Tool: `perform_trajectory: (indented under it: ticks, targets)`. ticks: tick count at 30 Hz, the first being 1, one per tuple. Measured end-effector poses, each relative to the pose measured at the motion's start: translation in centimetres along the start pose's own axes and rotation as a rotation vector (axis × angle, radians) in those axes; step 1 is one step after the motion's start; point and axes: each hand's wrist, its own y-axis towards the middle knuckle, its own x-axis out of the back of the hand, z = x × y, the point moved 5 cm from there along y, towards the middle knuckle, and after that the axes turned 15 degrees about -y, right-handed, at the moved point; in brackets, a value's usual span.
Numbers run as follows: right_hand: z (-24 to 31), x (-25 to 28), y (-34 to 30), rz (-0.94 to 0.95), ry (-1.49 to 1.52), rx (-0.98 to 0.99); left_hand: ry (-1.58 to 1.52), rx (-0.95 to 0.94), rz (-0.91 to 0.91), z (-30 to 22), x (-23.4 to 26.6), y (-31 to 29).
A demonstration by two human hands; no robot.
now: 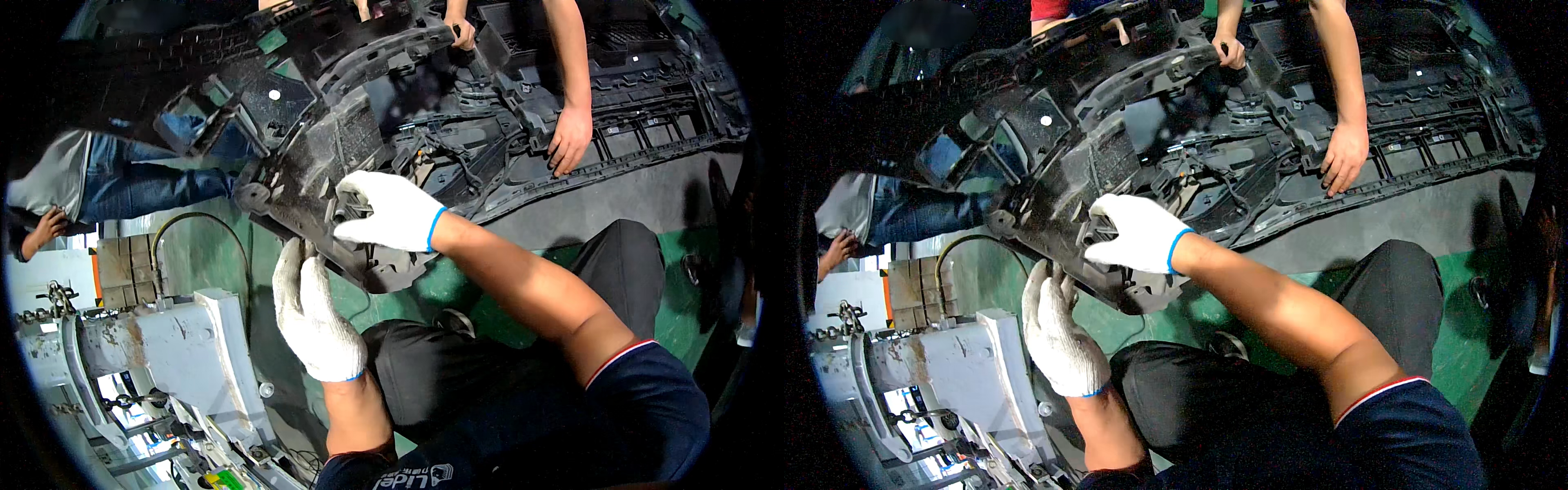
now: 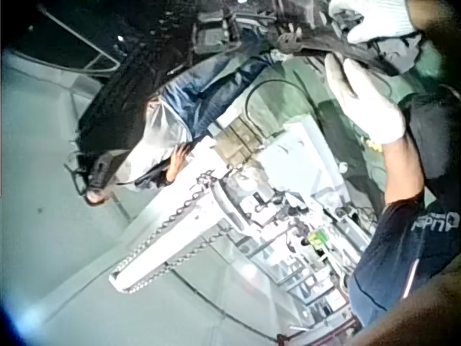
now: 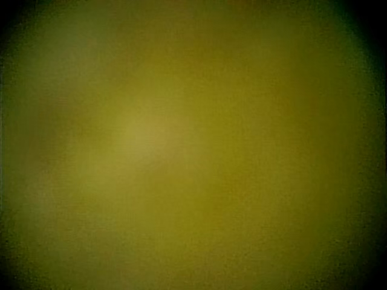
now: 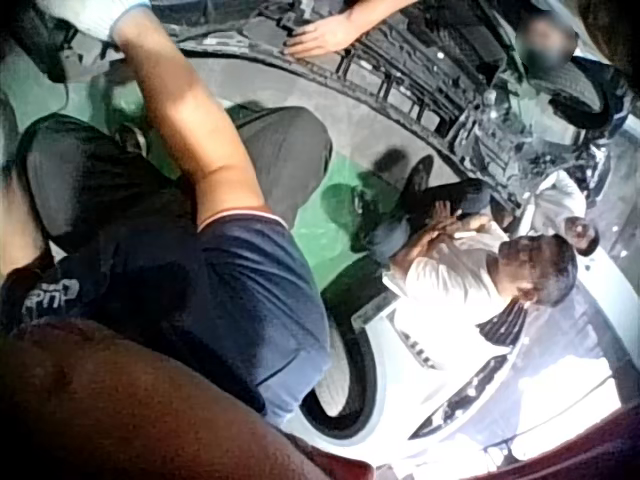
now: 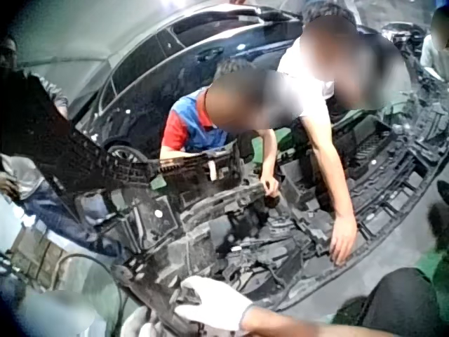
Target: The person sits on the floor and uses a metal tool to pry and separate a large black plastic car bumper assembly. They work on detaching clips and components from the bumper, occasionally lifting sections to inspect the underside. Other workers are visible in the background assisting with the disassembly.
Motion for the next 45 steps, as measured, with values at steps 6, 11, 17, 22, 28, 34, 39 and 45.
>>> perform_trajectory:
  ticks: [6,11,17,22,28,34,39,45]
  targets:
    - [-0.6,-0.8,1.0,-0.009,-0.093,-0.013,-0.014,0.101,-0.092,1.3,0.8,0.9]
    - [1.0,-0.4,-0.4,0.066,-0.142,-0.234,0.018,0.210,-0.271,3.8,2.8,2.5]
    - [2.2,-0.5,-0.7,0.000,-0.297,-0.230,-0.555,0.363,0.165,8.6,-2.7,3.8]
    - [3.1,0.5,-0.8,0.057,-0.270,-0.277,-0.557,0.286,0.123,7.3,-4.0,4.3]
    - [3.4,1.1,-0.6,0.001,-0.255,-0.120,-0.549,0.302,0.069,5.5,-4.7,3.9]
    - [5.9,2.8,2.4,0.073,-0.368,0.025,-0.428,0.123,0.058,2.0,-3.4,6.8]
    - [7.4,6.6,9.8,0.058,-0.563,0.229,0.817,-0.809,0.425,-4.2,-2.4,13.9]
    - [10.4,9.2,10.3,-0.326,-1.188,0.909,-0.094,-0.484,0.447,-11.2,-3.7,13.2]
